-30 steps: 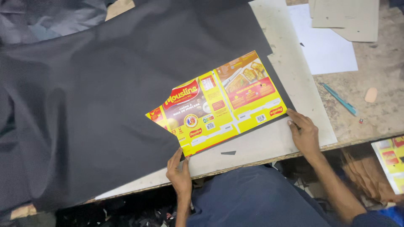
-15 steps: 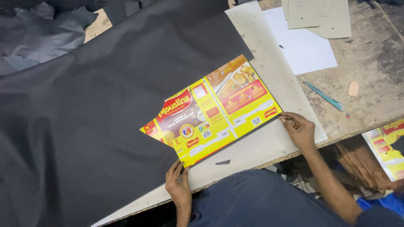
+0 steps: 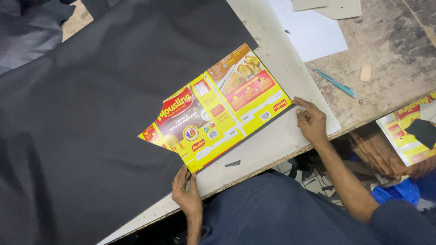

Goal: The person places a paper pattern on a large piece of black fabric, traces its outline with a pen, and cuts along the traced line using a utility knife. The person then folds the fabric, repositions the pattern, and repeats the tracing and cutting process to produce multiple fabric pieces.

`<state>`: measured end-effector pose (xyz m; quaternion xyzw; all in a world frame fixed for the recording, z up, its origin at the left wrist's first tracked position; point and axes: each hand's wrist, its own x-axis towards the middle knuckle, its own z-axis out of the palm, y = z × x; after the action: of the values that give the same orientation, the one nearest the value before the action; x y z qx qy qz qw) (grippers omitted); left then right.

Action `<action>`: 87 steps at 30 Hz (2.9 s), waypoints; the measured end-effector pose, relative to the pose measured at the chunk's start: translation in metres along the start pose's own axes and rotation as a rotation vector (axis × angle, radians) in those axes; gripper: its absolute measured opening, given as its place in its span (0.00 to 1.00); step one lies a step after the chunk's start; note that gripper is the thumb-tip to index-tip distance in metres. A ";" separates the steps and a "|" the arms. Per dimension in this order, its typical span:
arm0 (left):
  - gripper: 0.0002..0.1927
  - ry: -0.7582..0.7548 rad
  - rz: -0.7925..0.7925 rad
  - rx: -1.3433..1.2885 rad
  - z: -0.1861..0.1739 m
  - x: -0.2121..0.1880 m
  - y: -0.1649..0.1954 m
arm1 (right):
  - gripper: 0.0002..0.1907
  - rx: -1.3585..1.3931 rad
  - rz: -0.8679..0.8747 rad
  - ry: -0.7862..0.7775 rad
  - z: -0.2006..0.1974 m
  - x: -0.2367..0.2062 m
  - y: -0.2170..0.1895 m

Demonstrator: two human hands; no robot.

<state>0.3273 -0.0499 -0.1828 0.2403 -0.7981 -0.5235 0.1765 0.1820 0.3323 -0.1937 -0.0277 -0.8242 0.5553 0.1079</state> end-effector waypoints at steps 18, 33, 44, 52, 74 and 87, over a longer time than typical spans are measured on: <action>0.19 -0.009 -0.023 -0.070 0.001 -0.006 -0.009 | 0.30 -0.209 -0.045 -0.041 -0.005 -0.005 0.000; 0.18 -0.010 0.031 -0.083 -0.003 -0.009 -0.011 | 0.36 -0.189 0.006 -0.071 -0.004 -0.009 -0.002; 0.20 -0.011 0.041 -0.071 -0.004 -0.009 -0.007 | 0.41 -0.333 -0.112 -0.042 0.000 -0.009 -0.011; 0.21 -0.018 0.006 -0.091 -0.006 -0.008 -0.002 | 0.42 -0.085 0.117 -0.105 -0.009 0.009 -0.002; 0.18 -0.036 -0.014 -0.251 -0.013 0.003 -0.037 | 0.23 -0.031 0.021 -0.028 0.008 0.000 0.021; 0.16 -0.064 0.001 -0.103 -0.026 0.007 -0.025 | 0.16 -0.055 0.023 -0.091 0.007 0.004 0.018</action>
<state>0.3403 -0.0822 -0.1958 0.2138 -0.7756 -0.5711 0.1632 0.1752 0.3337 -0.2121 -0.0152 -0.8429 0.5341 0.0632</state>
